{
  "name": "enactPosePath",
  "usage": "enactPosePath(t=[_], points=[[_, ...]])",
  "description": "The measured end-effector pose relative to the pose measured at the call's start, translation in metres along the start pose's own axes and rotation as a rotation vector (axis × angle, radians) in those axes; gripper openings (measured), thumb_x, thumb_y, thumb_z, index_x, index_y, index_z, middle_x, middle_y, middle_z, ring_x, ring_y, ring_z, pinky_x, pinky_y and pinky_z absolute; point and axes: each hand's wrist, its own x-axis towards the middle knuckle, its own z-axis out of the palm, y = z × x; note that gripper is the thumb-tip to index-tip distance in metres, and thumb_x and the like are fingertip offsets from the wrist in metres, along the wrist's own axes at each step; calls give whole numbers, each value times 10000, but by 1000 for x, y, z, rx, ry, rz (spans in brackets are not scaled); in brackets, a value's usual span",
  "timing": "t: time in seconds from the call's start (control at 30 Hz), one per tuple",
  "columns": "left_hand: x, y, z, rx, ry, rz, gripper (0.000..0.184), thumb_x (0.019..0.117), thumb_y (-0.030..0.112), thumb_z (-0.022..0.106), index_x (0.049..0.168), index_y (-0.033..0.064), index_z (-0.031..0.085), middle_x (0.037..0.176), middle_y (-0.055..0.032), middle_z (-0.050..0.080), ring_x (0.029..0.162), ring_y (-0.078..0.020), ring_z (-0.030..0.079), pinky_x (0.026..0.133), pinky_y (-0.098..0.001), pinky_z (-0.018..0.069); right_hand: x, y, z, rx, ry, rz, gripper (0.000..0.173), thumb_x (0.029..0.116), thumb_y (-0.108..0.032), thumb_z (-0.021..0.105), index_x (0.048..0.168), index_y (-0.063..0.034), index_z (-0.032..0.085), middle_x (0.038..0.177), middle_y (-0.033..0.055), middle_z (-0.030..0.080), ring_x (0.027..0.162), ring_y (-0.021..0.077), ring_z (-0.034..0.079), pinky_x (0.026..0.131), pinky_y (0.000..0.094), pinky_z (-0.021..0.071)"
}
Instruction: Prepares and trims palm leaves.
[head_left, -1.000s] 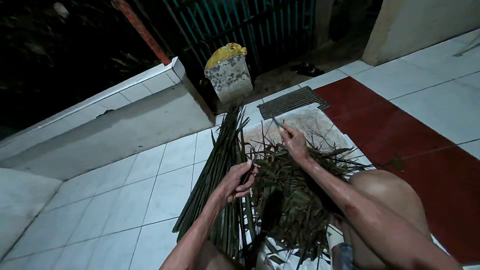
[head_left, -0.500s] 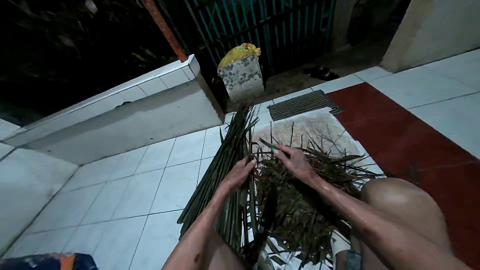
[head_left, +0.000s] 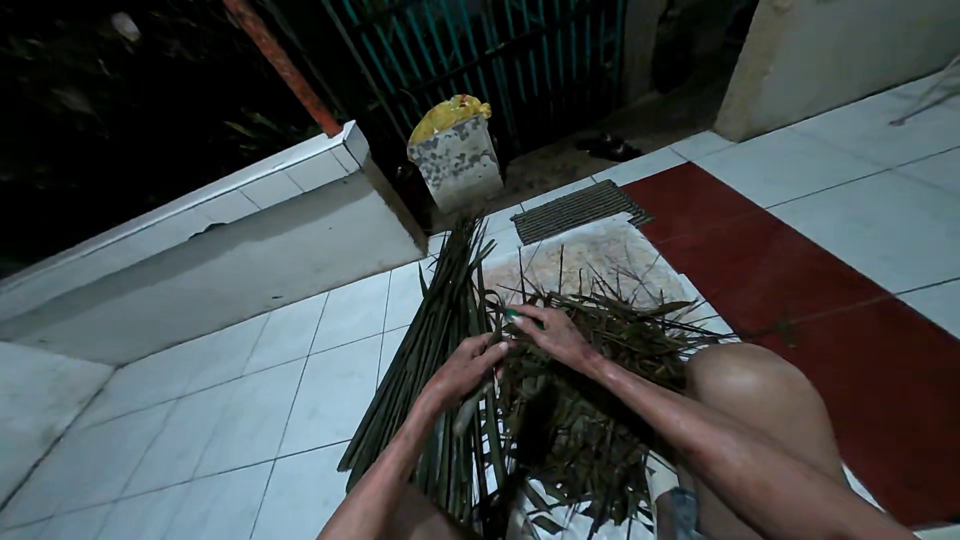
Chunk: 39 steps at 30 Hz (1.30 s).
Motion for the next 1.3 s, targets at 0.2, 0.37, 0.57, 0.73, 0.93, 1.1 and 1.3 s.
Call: enactPosePath(t=[0.2, 0.37, 0.57, 0.73, 0.93, 1.1, 1.3], points=[[-3, 1, -4, -3, -65, 34, 342, 1099, 303, 474, 1321, 99, 636, 801, -77, 647, 555, -138, 564, 486, -265, 487, 7, 4, -16, 109, 70, 20, 414, 1072, -408, 501, 1379, -181, 661, 1136, 73, 728, 957, 159, 690, 908, 387, 560], [-3, -3, -8, 100, -60, 54, 335, 1103, 305, 466, 1316, 119, 646, 777, -68, 651, 559, -145, 580, 493, -276, 500, 9, 4, -21, 96, 65, 53, 393, 1063, -421, 521, 1360, -217, 676, 1150, 53, 730, 961, 156, 694, 907, 407, 564], [-10, -3, -6, 183, -46, 60, 334, 1100, 313, 466, 1313, 138, 654, 797, -53, 658, 579, -143, 591, 505, -282, 513, 12, 4, -29, 124, 112, 112, 386, 1063, -400, 544, 1374, -206, 667, 1099, 78, 732, 922, 180, 687, 878, 428, 558], [-16, -4, -7, 238, -41, 31, 325, 1101, 318, 466, 1312, 154, 651, 780, -37, 648, 573, -131, 583, 513, -274, 507, 12, 5, -30, 141, 122, 140, 376, 1064, -379, 552, 1372, -195, 667, 1104, 77, 731, 903, 170, 680, 862, 412, 555], [-24, -6, -8, 237, -62, 37, 328, 1101, 322, 468, 1313, 154, 654, 784, -43, 649, 567, -138, 584, 503, -272, 506, 18, 8, -32, 133, 158, 149, 363, 1064, -371, 559, 1367, -205, 670, 1073, 87, 734, 875, 195, 685, 835, 437, 560], [-34, -7, -8, 248, -70, 36, 326, 1096, 324, 484, 1317, 157, 655, 771, -37, 650, 581, -132, 592, 528, -274, 517, 19, 4, -38, 162, 198, 138, 361, 1080, -306, 539, 1396, -165, 641, 1025, 113, 717, 818, 203, 658, 792, 426, 552], [-50, -11, -10, 255, -73, 29, 322, 1096, 330, 490, 1317, 172, 662, 750, -38, 643, 560, -136, 586, 515, -278, 524, 14, 1, -46, 229, 228, 170, 365, 1077, -346, 542, 1408, -217, 626, 935, 98, 674, 695, 184, 567, 650, 391, 501]])
